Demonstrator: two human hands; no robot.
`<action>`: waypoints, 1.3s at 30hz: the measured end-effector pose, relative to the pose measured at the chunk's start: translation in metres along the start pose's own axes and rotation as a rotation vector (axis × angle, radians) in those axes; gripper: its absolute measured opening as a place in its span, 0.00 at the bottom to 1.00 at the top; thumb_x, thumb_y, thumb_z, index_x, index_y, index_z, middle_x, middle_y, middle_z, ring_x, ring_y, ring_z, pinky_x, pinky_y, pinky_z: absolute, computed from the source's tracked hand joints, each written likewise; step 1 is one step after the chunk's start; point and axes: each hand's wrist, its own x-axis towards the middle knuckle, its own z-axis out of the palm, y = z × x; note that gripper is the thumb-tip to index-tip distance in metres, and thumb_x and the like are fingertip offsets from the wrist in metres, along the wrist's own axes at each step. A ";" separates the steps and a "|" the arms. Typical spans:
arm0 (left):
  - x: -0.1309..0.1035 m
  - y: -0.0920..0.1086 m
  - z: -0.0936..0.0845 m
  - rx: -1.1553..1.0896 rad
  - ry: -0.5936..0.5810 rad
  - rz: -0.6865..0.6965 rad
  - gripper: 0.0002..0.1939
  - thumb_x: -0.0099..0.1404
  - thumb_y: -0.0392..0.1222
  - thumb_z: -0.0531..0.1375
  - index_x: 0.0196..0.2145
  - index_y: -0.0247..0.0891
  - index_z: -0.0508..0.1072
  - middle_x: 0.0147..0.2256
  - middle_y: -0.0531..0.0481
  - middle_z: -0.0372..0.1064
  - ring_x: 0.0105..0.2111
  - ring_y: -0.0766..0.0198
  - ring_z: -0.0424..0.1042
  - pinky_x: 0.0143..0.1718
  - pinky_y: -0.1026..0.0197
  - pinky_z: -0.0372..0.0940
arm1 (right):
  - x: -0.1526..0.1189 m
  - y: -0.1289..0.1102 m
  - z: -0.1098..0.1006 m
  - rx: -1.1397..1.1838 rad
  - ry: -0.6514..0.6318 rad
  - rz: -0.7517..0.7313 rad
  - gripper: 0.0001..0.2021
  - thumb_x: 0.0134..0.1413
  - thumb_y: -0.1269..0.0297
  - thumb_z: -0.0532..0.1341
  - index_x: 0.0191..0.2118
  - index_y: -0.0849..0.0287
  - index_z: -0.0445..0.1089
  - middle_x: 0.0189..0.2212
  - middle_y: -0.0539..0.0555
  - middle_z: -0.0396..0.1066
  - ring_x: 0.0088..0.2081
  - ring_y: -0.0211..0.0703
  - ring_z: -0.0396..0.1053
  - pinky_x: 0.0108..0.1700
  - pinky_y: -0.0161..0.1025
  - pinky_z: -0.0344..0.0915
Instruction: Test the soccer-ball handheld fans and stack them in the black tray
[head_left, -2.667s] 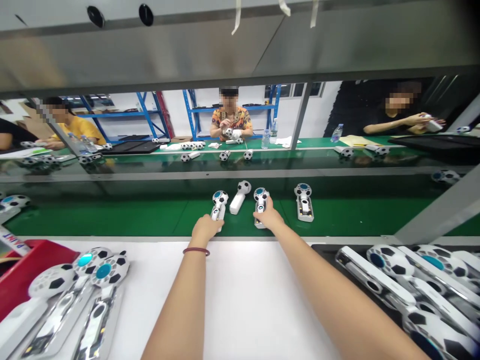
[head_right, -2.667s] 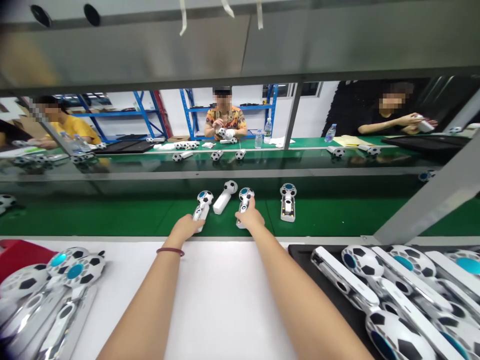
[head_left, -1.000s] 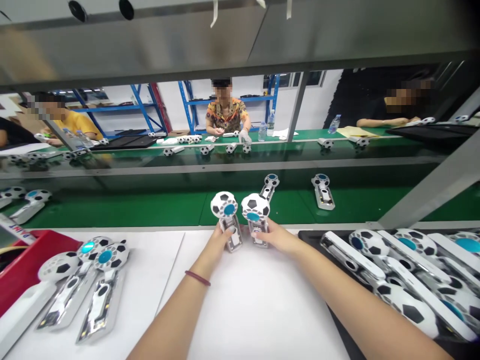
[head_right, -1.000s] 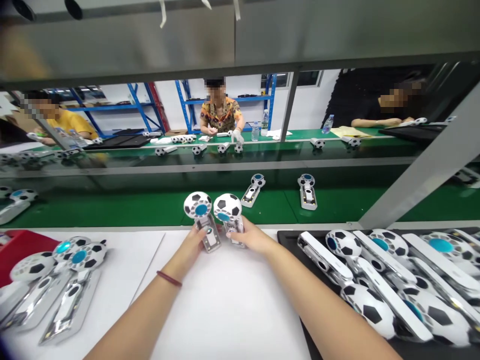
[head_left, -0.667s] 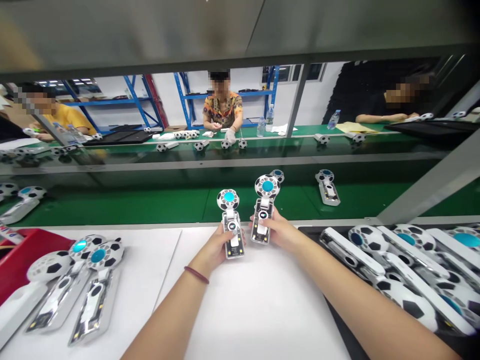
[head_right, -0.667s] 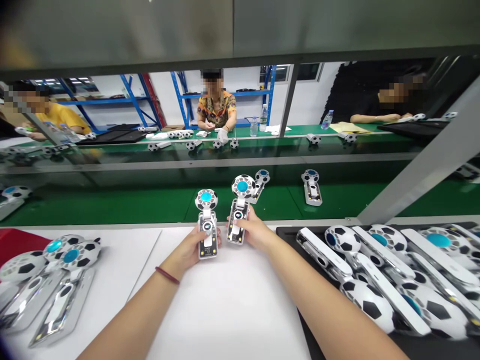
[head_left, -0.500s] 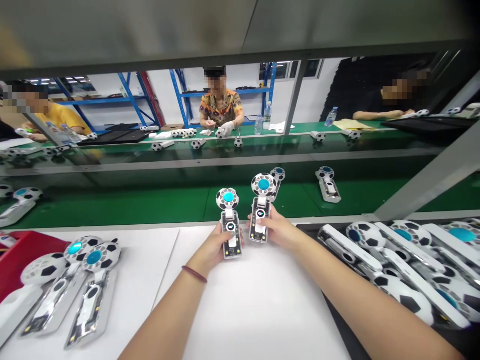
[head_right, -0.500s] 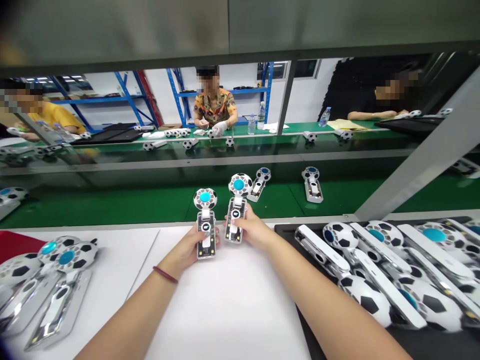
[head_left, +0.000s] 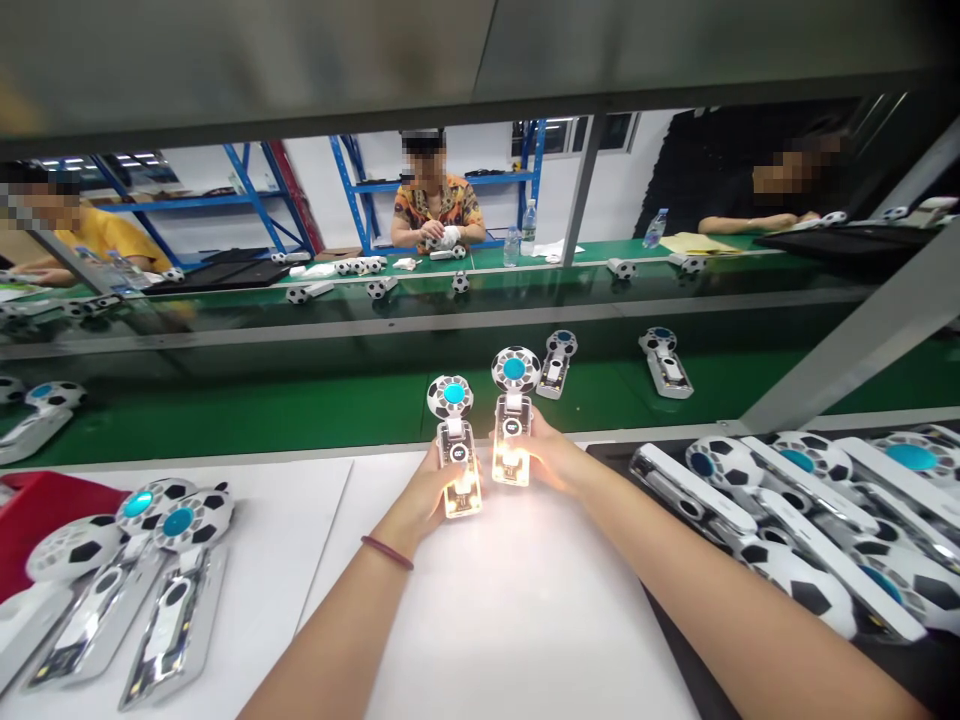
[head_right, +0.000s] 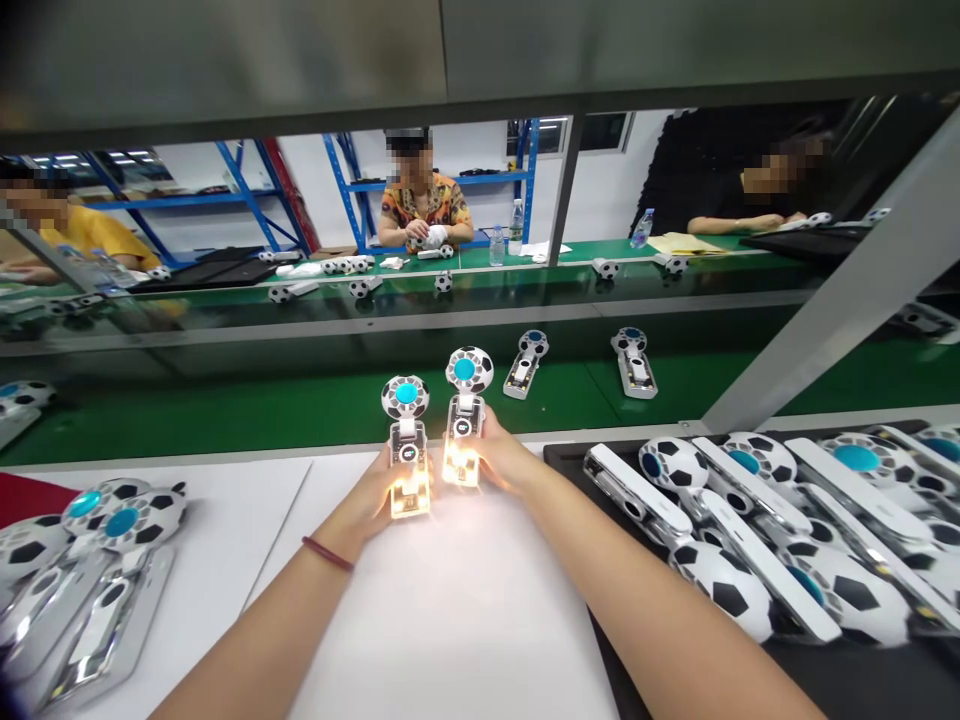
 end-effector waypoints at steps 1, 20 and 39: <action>0.000 0.000 0.000 -0.002 -0.003 0.005 0.23 0.51 0.34 0.61 0.44 0.42 0.58 0.31 0.51 0.67 0.27 0.61 0.70 0.28 0.56 0.68 | 0.000 0.000 0.000 0.004 -0.011 -0.001 0.29 0.37 0.70 0.65 0.48 0.52 0.53 0.33 0.49 0.67 0.35 0.45 0.70 0.37 0.45 0.67; -0.004 0.002 0.001 -0.063 -0.096 -0.019 0.24 0.53 0.35 0.62 0.47 0.43 0.58 0.33 0.50 0.67 0.30 0.61 0.70 0.38 0.44 0.67 | 0.001 0.002 -0.002 0.090 0.000 0.000 0.28 0.37 0.70 0.66 0.46 0.52 0.53 0.33 0.49 0.68 0.36 0.44 0.70 0.40 0.46 0.65; -0.005 0.000 -0.001 -0.070 -0.261 -0.060 0.39 0.52 0.32 0.64 0.55 0.48 0.47 0.37 0.49 0.67 0.35 0.62 0.69 0.46 0.44 0.61 | 0.001 0.000 -0.001 0.110 0.055 -0.015 0.37 0.34 0.74 0.63 0.52 0.46 0.49 0.34 0.47 0.63 0.35 0.40 0.64 0.35 0.38 0.64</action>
